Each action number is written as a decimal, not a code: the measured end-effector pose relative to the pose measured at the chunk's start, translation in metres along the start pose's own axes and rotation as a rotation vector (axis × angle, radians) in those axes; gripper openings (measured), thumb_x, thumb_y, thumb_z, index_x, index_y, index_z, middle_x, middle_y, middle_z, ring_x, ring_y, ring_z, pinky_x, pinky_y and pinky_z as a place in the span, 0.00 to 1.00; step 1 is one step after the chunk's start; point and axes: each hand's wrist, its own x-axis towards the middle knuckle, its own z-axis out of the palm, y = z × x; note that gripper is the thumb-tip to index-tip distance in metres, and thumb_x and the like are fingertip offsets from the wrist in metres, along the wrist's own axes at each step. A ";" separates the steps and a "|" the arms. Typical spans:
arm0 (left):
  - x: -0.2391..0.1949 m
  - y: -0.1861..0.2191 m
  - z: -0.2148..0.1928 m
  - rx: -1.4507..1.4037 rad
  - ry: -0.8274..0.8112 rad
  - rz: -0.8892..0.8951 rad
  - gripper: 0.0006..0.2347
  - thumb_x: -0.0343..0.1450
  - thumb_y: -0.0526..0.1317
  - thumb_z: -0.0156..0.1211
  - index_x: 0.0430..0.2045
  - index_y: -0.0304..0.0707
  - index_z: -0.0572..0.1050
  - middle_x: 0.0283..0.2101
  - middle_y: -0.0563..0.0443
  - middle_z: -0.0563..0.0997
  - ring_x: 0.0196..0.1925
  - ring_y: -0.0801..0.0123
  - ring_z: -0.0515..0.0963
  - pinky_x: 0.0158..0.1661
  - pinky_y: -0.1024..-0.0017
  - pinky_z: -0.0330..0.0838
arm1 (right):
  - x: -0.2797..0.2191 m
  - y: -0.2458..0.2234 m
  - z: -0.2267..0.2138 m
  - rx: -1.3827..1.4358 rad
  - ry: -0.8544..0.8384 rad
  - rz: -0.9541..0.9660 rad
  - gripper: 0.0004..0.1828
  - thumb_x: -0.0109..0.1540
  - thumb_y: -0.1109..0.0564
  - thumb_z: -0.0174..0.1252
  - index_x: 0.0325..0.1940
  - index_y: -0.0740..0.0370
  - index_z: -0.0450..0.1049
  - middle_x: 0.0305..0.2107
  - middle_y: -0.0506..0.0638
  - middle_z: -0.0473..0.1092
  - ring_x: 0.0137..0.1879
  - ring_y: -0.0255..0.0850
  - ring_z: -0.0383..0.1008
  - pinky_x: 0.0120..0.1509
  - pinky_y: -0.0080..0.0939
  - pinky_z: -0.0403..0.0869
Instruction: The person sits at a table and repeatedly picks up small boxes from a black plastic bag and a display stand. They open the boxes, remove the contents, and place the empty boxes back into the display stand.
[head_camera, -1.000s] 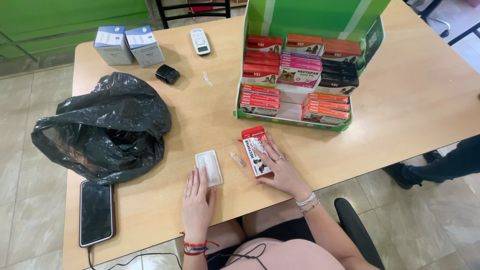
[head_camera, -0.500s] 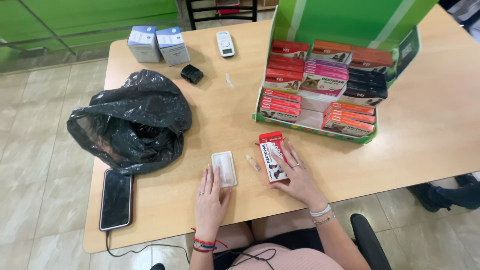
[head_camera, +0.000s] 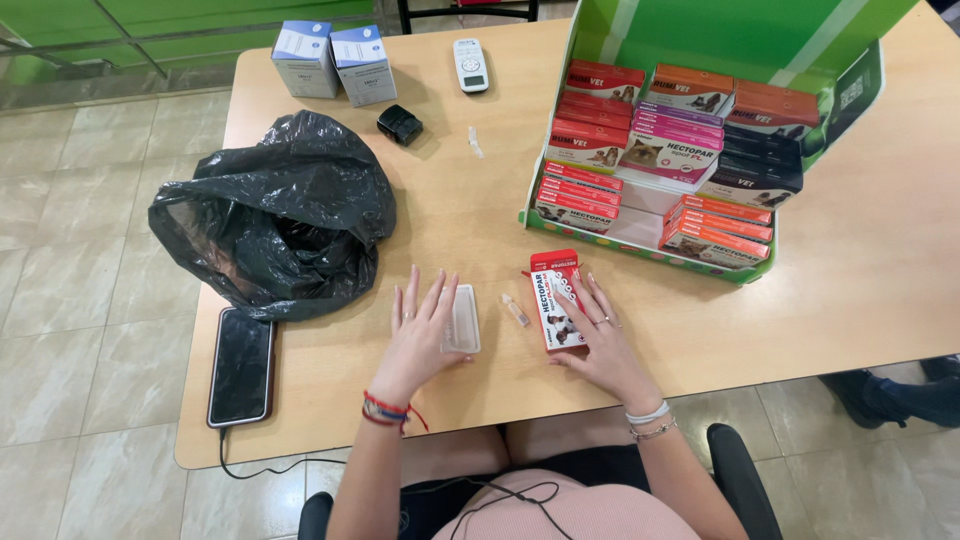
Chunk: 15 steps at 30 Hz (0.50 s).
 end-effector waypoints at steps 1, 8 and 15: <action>0.006 -0.001 0.001 -0.002 -0.001 -0.001 0.61 0.53 0.55 0.86 0.82 0.47 0.49 0.81 0.44 0.57 0.85 0.36 0.39 0.76 0.36 0.40 | -0.001 -0.001 -0.001 -0.001 -0.003 0.000 0.58 0.51 0.25 0.71 0.82 0.41 0.61 0.83 0.53 0.48 0.87 0.61 0.41 0.87 0.60 0.48; 0.029 -0.005 0.011 0.145 -0.264 0.023 0.68 0.48 0.65 0.83 0.83 0.60 0.39 0.81 0.51 0.59 0.85 0.49 0.44 0.76 0.32 0.35 | 0.001 -0.005 -0.004 0.015 0.000 0.019 0.57 0.53 0.28 0.72 0.82 0.43 0.61 0.82 0.52 0.49 0.86 0.59 0.44 0.87 0.60 0.47; 0.026 -0.004 0.001 0.125 -0.284 0.055 0.63 0.54 0.67 0.78 0.83 0.54 0.42 0.74 0.47 0.67 0.79 0.50 0.60 0.74 0.32 0.51 | -0.001 -0.001 0.000 -0.011 0.015 -0.015 0.57 0.54 0.27 0.70 0.82 0.45 0.61 0.81 0.53 0.51 0.85 0.59 0.48 0.87 0.60 0.49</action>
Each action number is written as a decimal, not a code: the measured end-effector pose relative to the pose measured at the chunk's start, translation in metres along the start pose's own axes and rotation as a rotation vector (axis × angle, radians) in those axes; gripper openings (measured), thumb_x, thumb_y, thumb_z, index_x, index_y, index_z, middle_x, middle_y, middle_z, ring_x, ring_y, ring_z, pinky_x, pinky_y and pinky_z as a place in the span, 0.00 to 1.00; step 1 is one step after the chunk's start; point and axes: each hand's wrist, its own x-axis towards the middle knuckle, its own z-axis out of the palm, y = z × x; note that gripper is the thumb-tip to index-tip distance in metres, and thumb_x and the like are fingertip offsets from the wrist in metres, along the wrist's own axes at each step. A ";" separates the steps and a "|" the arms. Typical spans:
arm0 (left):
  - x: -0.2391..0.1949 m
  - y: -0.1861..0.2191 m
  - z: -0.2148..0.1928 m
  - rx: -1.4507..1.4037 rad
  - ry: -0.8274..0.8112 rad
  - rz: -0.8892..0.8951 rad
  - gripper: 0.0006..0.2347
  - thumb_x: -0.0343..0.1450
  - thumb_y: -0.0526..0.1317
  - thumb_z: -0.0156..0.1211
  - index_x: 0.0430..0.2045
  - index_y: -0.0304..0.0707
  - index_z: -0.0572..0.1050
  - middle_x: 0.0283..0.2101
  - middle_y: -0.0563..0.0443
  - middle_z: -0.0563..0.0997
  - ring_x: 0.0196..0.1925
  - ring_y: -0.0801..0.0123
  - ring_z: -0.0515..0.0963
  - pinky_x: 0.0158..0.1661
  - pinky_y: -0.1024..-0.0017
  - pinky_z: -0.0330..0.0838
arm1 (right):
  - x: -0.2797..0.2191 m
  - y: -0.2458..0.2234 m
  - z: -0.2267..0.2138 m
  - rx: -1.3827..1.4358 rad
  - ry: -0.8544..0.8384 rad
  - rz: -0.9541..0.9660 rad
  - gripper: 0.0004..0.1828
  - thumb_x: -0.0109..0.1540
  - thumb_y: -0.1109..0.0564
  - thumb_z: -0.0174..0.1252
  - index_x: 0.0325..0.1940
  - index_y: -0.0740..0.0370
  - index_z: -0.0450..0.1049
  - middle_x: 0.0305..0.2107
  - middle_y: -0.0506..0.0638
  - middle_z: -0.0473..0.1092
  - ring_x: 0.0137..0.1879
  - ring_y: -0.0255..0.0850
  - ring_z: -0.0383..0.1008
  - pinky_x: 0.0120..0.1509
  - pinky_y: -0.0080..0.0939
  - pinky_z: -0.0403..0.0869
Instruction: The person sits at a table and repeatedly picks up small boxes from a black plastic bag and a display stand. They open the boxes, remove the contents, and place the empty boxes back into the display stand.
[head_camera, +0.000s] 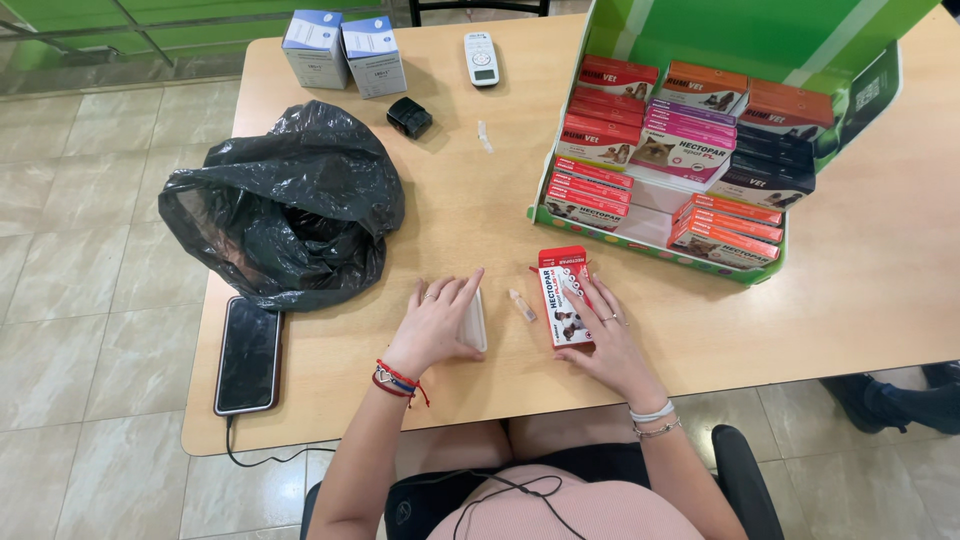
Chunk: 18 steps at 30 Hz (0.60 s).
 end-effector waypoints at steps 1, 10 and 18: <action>-0.001 0.000 0.000 0.000 0.001 -0.002 0.63 0.54 0.67 0.78 0.83 0.54 0.42 0.74 0.47 0.67 0.79 0.50 0.60 0.74 0.32 0.51 | 0.000 0.000 0.000 0.000 -0.001 -0.002 0.57 0.54 0.27 0.70 0.82 0.45 0.61 0.81 0.53 0.51 0.85 0.59 0.48 0.87 0.60 0.49; -0.017 -0.014 0.009 -0.818 0.347 0.240 0.64 0.51 0.50 0.87 0.81 0.34 0.45 0.69 0.29 0.67 0.73 0.36 0.67 0.72 0.39 0.60 | 0.016 -0.006 0.033 -0.151 0.256 0.042 0.40 0.57 0.35 0.72 0.73 0.37 0.73 0.60 0.35 0.73 0.77 0.43 0.62 0.79 0.52 0.52; -0.010 0.007 0.041 -2.190 0.672 0.830 0.65 0.55 0.59 0.86 0.79 0.27 0.42 0.81 0.37 0.53 0.84 0.47 0.49 0.77 0.38 0.37 | 0.043 -0.033 0.077 -0.494 0.090 0.099 0.37 0.57 0.34 0.69 0.70 0.37 0.71 0.45 0.42 0.81 0.78 0.45 0.61 0.73 0.68 0.50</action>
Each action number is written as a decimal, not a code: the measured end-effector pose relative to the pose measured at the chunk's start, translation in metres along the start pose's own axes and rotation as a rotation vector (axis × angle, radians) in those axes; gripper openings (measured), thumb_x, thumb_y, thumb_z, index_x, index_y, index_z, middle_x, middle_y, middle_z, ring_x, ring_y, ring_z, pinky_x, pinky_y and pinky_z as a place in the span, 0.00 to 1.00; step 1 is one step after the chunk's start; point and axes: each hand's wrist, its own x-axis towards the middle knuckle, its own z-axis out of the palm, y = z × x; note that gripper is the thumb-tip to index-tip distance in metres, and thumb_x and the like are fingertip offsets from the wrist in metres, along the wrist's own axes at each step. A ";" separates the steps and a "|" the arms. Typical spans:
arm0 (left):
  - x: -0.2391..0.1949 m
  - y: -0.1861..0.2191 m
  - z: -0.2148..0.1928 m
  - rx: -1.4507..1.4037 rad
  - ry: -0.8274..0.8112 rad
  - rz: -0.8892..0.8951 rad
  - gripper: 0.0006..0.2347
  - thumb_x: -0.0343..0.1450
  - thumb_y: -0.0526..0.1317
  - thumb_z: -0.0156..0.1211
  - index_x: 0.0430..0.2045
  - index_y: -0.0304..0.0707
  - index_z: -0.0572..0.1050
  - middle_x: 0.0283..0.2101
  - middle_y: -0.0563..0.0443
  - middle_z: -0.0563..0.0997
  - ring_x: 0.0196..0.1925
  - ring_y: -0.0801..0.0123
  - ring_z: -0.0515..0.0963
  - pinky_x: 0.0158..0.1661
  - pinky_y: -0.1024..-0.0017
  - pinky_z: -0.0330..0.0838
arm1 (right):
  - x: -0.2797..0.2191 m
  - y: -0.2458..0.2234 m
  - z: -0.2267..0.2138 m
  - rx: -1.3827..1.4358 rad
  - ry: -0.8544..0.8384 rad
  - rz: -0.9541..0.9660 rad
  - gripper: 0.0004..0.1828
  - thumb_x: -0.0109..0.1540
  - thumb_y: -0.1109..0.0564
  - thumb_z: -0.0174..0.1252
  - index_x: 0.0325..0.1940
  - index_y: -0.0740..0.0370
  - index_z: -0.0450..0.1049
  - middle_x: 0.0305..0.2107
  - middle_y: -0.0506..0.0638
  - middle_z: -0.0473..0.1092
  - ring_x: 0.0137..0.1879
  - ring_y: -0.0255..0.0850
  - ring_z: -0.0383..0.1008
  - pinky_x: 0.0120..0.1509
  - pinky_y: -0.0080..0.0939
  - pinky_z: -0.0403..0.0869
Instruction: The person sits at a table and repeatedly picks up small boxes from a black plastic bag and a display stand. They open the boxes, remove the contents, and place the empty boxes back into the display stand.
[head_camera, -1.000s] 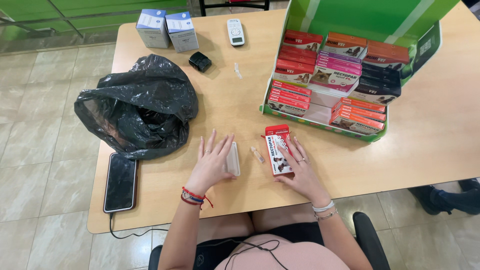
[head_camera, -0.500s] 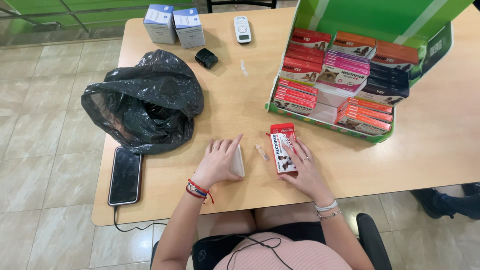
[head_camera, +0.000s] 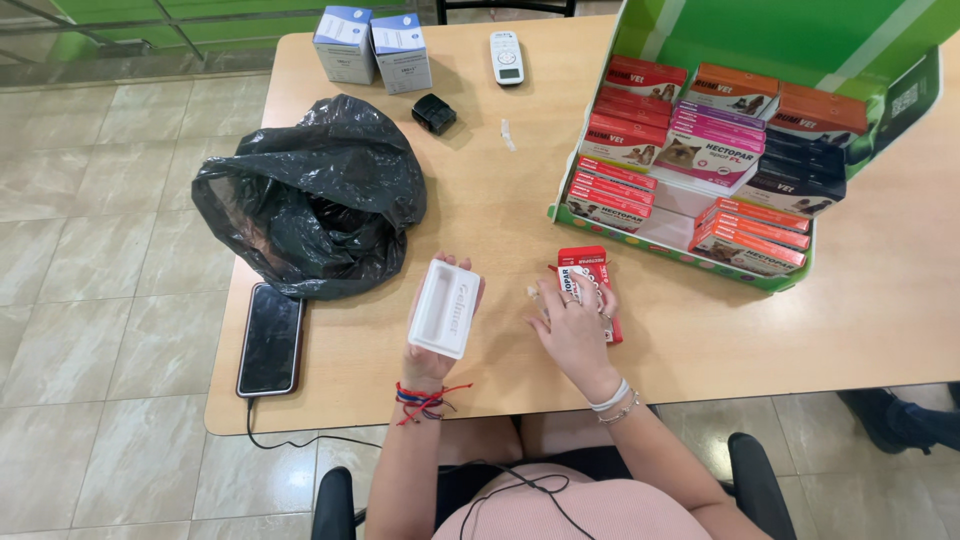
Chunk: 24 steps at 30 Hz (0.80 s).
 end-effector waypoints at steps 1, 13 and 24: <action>-0.001 -0.002 0.000 0.003 -0.002 0.004 0.65 0.55 0.59 0.86 0.79 0.27 0.42 0.81 0.37 0.53 0.84 0.47 0.49 0.77 0.38 0.37 | 0.000 -0.003 0.000 0.002 0.003 -0.003 0.37 0.57 0.34 0.69 0.70 0.37 0.71 0.45 0.42 0.81 0.78 0.45 0.61 0.73 0.68 0.50; -0.017 -0.004 0.005 0.106 0.024 0.078 0.63 0.51 0.46 0.89 0.79 0.32 0.45 0.82 0.37 0.52 0.85 0.43 0.43 0.79 0.43 0.37 | -0.002 -0.009 0.002 0.044 -0.035 0.031 0.16 0.68 0.45 0.58 0.61 0.34 0.71 0.40 0.34 0.74 0.69 0.36 0.63 0.70 0.66 0.51; -0.021 -0.022 0.039 0.440 -0.006 0.032 0.61 0.54 0.37 0.85 0.80 0.43 0.41 0.84 0.49 0.45 0.85 0.51 0.41 0.76 0.52 0.51 | 0.035 -0.041 -0.133 0.698 0.196 0.021 0.16 0.59 0.52 0.77 0.50 0.41 0.84 0.34 0.38 0.83 0.39 0.33 0.85 0.50 0.36 0.80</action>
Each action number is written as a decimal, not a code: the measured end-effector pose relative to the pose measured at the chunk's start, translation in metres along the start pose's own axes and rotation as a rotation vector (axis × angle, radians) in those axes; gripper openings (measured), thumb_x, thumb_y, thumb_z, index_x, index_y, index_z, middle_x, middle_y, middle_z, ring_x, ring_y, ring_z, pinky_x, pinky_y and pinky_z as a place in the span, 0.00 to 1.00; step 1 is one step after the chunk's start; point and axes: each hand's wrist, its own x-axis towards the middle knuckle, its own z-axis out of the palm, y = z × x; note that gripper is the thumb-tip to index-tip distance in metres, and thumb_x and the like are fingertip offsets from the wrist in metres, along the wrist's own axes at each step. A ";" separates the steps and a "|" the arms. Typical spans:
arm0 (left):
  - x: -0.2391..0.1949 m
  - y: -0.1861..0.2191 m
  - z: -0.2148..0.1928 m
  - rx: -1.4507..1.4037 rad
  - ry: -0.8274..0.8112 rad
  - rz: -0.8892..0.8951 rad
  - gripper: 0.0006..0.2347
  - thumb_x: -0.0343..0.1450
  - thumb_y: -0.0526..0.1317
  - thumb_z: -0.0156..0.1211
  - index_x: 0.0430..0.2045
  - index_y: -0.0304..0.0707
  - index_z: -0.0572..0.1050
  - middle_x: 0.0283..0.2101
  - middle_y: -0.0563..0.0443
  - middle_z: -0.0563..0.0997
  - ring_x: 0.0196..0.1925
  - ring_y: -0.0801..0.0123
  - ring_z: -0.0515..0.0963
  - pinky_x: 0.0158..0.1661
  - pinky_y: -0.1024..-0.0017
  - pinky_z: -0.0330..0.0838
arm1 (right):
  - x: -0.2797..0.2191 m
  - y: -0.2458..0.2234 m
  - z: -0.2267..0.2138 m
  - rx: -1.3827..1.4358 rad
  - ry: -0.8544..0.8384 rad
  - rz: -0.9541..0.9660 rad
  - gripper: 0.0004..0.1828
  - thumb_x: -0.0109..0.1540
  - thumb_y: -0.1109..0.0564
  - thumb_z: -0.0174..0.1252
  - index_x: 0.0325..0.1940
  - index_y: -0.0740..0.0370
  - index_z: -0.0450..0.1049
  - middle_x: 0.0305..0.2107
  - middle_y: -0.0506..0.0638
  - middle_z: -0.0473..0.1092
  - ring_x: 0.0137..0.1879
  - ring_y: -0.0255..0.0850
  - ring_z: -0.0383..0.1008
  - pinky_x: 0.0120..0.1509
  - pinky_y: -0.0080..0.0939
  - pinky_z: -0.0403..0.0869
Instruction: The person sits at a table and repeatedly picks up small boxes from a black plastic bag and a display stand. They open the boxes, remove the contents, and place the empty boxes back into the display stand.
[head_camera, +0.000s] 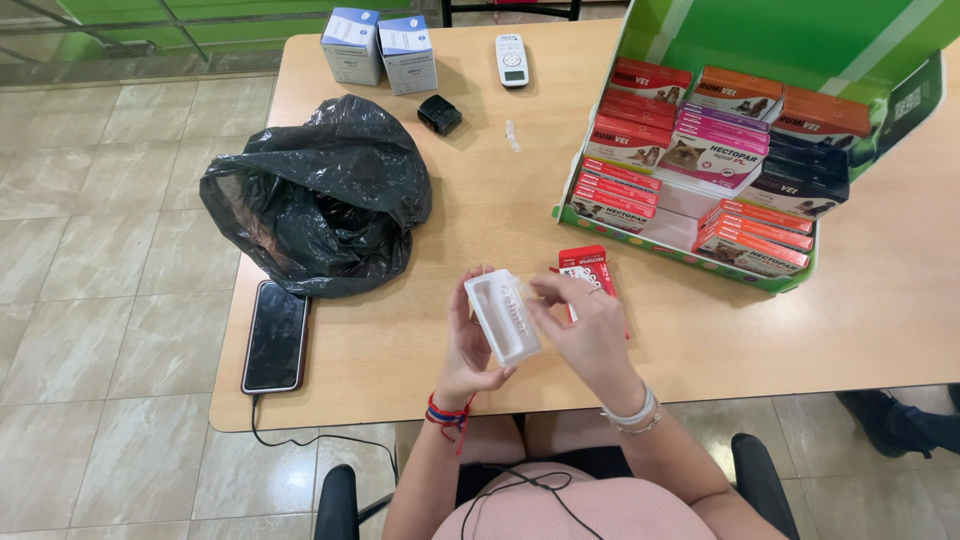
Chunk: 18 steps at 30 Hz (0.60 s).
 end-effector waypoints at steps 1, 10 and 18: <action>-0.002 -0.006 0.001 -0.001 -0.001 0.000 0.61 0.54 0.37 0.85 0.80 0.43 0.41 0.84 0.49 0.45 0.85 0.51 0.41 0.76 0.52 0.51 | -0.001 -0.004 0.003 -0.001 0.001 0.000 0.16 0.59 0.52 0.77 0.50 0.41 0.84 0.34 0.38 0.83 0.39 0.33 0.85 0.50 0.36 0.80; -0.017 -0.031 -0.004 0.074 0.076 0.039 0.63 0.53 0.32 0.85 0.79 0.47 0.36 0.83 0.52 0.36 0.78 0.52 0.60 0.70 0.58 0.72 | -0.012 -0.023 0.028 -0.255 0.037 -0.272 0.11 0.60 0.52 0.73 0.45 0.45 0.82 0.27 0.41 0.72 0.39 0.40 0.76 0.48 0.39 0.73; -0.020 -0.041 -0.005 0.150 0.226 0.062 0.64 0.51 0.24 0.81 0.79 0.49 0.36 0.82 0.56 0.36 0.74 0.53 0.66 0.62 0.66 0.82 | -0.017 -0.021 0.007 0.071 -0.140 -0.053 0.37 0.55 0.42 0.78 0.65 0.51 0.75 0.59 0.56 0.73 0.64 0.60 0.75 0.66 0.58 0.74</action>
